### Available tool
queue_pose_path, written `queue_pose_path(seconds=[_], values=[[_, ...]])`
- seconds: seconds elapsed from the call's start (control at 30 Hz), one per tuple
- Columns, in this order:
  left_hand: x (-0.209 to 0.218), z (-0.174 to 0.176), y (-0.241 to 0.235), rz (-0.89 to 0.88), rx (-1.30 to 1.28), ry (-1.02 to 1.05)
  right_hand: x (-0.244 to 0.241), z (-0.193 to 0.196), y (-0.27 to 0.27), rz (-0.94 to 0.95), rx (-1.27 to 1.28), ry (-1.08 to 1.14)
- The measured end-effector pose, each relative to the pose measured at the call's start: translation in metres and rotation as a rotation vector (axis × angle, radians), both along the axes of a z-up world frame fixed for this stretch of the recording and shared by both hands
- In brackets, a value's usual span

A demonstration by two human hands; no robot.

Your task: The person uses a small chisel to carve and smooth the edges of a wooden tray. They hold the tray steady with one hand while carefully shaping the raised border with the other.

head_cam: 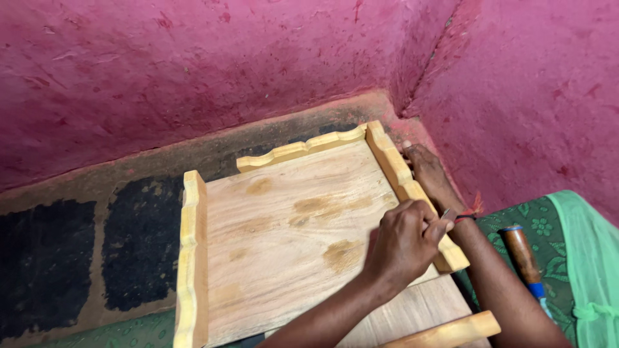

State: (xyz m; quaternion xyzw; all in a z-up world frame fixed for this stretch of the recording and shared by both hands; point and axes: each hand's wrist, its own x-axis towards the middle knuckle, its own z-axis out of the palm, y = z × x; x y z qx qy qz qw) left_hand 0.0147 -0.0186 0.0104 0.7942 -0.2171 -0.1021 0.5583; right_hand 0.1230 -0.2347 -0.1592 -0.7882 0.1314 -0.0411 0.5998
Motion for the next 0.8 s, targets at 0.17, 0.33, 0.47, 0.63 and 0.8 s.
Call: queue_pose_path(seconds=[0.17, 0.33, 0.47, 0.63, 0.8], values=[[-0.025, -0.004, 0.009, -0.106, -0.001, 0.086, 0.001, 0.004, 0.003, 0.033, -0.08, -0.039], [-0.008, -0.009, 0.001, -0.049, 0.021, 0.009, -0.001, 0.002, 0.008, -0.032, -0.022, 0.041], [-0.001, -0.021, -0.008, 0.013, 0.007, -0.044, -0.001, 0.008, -0.005, 0.081, -0.256, -0.127], [-0.028, -0.023, 0.007, -0.009, 0.016, -0.013, -0.005, 0.008, 0.01, -0.027, 0.072, 0.047], [-0.003, -0.019, 0.003, -0.018, 0.059, 0.009, -0.008, 0.013, 0.016, -0.024, 0.13, 0.064]])
